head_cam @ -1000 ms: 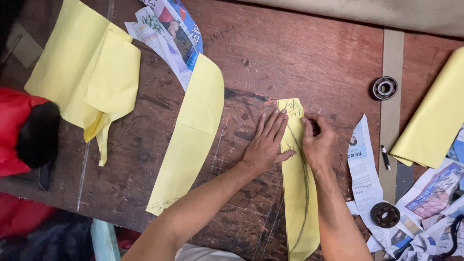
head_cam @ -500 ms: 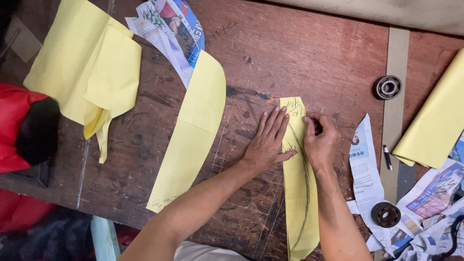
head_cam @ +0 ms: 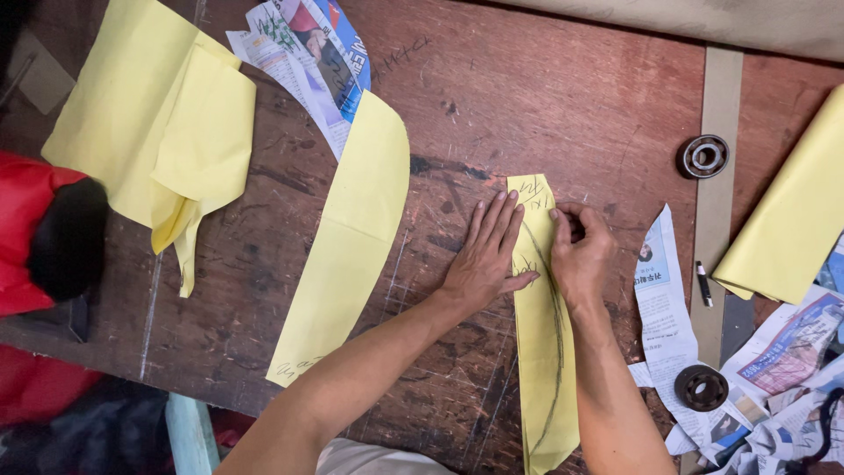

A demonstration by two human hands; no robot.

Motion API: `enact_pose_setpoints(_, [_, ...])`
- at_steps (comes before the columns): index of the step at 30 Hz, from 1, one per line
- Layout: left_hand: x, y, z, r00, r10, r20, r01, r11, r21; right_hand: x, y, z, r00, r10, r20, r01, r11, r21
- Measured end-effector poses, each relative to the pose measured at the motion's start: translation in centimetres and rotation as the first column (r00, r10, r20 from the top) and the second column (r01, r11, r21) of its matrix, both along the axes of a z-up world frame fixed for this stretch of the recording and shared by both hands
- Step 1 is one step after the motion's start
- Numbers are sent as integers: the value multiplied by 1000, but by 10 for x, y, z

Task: The person marks a curved line on a yellow fabric piece using a marker and a circular object as a guide, then cuts along the marked line with scissors. The person repeats this process on another yellow fabric piece.

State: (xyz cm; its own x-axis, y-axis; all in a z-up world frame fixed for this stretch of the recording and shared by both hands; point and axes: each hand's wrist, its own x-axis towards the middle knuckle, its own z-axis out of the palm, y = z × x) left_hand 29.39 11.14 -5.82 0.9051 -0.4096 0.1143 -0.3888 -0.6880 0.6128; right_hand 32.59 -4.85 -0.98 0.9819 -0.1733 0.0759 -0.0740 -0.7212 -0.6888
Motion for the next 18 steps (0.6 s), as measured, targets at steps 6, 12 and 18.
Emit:
enact_pose_setpoints(6, [1,1,2,1000,1,-6,-1,1000,-17,-1,3,4,1000,-12,10,11,999,31])
enact_pose_setpoints(12, [1,1,4,1000,7,8,-6,1000,-23,0,8,13,999,-19,28,19,1000,9])
enact_pose_setpoints(18, [0,2,4,1000,0,8,0,1000,-21,-16,1,24,993,-47,-106,53,997,60])
